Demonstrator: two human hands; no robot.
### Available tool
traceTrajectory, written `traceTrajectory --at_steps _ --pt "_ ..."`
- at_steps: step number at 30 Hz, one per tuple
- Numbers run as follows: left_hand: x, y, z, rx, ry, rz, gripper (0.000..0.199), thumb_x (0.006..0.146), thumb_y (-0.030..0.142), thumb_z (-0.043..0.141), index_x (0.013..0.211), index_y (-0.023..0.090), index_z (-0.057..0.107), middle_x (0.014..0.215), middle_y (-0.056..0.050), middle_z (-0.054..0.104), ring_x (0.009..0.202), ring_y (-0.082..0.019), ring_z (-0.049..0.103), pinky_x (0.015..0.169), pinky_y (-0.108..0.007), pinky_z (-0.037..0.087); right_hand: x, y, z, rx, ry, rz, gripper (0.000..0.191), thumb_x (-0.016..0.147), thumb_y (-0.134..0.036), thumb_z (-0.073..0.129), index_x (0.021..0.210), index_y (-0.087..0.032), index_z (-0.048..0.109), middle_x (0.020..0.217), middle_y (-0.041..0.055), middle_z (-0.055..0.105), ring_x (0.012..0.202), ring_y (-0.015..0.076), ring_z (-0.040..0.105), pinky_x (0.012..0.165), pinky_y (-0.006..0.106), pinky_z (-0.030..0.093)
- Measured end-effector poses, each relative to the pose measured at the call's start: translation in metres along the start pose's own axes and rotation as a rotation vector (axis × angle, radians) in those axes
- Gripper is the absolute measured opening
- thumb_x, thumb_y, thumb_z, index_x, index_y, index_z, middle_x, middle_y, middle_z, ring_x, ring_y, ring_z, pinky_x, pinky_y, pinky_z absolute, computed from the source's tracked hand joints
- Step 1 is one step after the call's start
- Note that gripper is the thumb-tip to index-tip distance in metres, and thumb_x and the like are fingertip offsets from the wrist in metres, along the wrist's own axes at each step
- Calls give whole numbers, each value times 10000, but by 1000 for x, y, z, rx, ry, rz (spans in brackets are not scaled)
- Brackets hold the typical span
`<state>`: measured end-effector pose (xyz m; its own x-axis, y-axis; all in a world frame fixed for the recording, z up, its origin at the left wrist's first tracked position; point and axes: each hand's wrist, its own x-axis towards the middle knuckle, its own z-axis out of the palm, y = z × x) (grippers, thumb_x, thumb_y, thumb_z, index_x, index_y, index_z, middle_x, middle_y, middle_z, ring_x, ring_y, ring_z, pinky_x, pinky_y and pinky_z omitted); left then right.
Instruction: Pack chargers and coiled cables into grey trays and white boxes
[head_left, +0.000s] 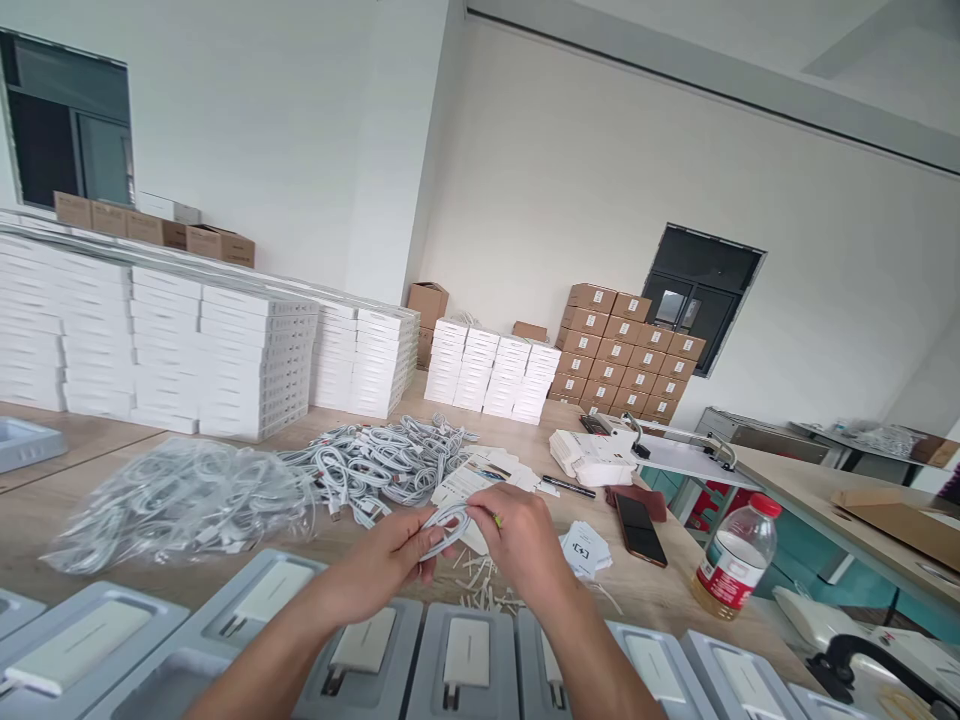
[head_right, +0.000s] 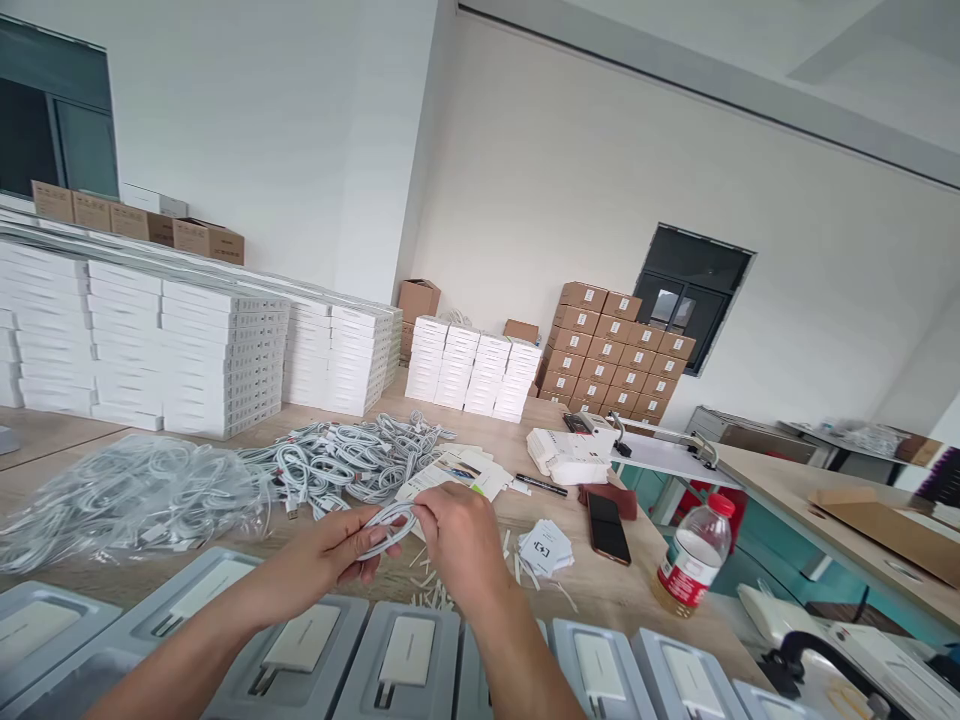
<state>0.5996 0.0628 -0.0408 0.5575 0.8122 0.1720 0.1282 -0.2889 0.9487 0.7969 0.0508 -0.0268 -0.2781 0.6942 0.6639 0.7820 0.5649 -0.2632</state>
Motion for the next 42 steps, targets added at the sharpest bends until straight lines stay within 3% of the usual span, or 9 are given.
traceTrajectory --at_steps 4,7,13,21,29,33,36,40,42 --pt "2 0 2 152 120 51 354 912 507 471 791 225 647 644 2 569 612 -196 517 620 -273 372 0 -7 -3 -294 0 -48 141 909 -175 599 797 -220 672 823 33 674 794 204 597 736 331 413" --pt "5 -3 4 202 197 57 318 901 497 484 791 237 631 604 14 550 588 -199 509 624 -277 365 -2 -15 -5 -319 -15 27 114 886 -174 616 783 -215 640 813 36 658 753 203 586 659 317 387" --pt "8 -11 6 270 220 71 215 899 409 485 840 246 612 569 29 528 588 -203 518 649 -287 372 -1 -21 3 161 -22 269 183 936 -269 512 766 -229 567 639 -30 618 579 156 571 530 260 343" --pt "7 -14 6 353 164 76 280 951 424 386 784 238 511 647 21 543 630 -191 499 627 -285 333 -2 -17 22 630 24 359 197 931 -366 470 815 -220 531 681 -18 625 570 154 653 555 253 457" --pt "5 -11 8 86 129 57 295 934 468 421 846 219 552 777 15 526 743 -181 471 725 -301 375 -1 -16 25 920 -48 496 253 869 -452 539 819 -204 528 651 -3 636 525 157 624 480 240 422" --pt "6 -10 7 -28 124 27 236 904 414 474 889 207 586 769 12 513 726 -173 455 709 -306 375 -1 -16 23 648 79 431 200 843 -391 571 835 -193 597 687 0 610 587 151 573 571 273 441" --pt "6 -8 7 -102 113 18 235 888 412 507 860 195 592 736 15 506 693 -159 443 687 -301 368 0 -13 20 498 164 409 326 781 -294 621 1096 -210 619 962 41 652 682 151 572 665 302 464" --pt "5 -2 6 -188 -2 40 265 875 442 558 836 187 620 760 -2 579 655 -147 479 629 -281 367 4 -8 11 781 -49 400 291 771 -321 635 1022 -181 676 907 56 712 716 173 610 710 323 501" --pt "4 0 6 -218 -26 56 289 861 457 587 950 191 658 853 -41 651 719 -179 556 644 -290 405 5 -6 -1 879 -46 412 240 753 -341 676 922 -172 694 815 47 720 737 181 630 728 318 505"
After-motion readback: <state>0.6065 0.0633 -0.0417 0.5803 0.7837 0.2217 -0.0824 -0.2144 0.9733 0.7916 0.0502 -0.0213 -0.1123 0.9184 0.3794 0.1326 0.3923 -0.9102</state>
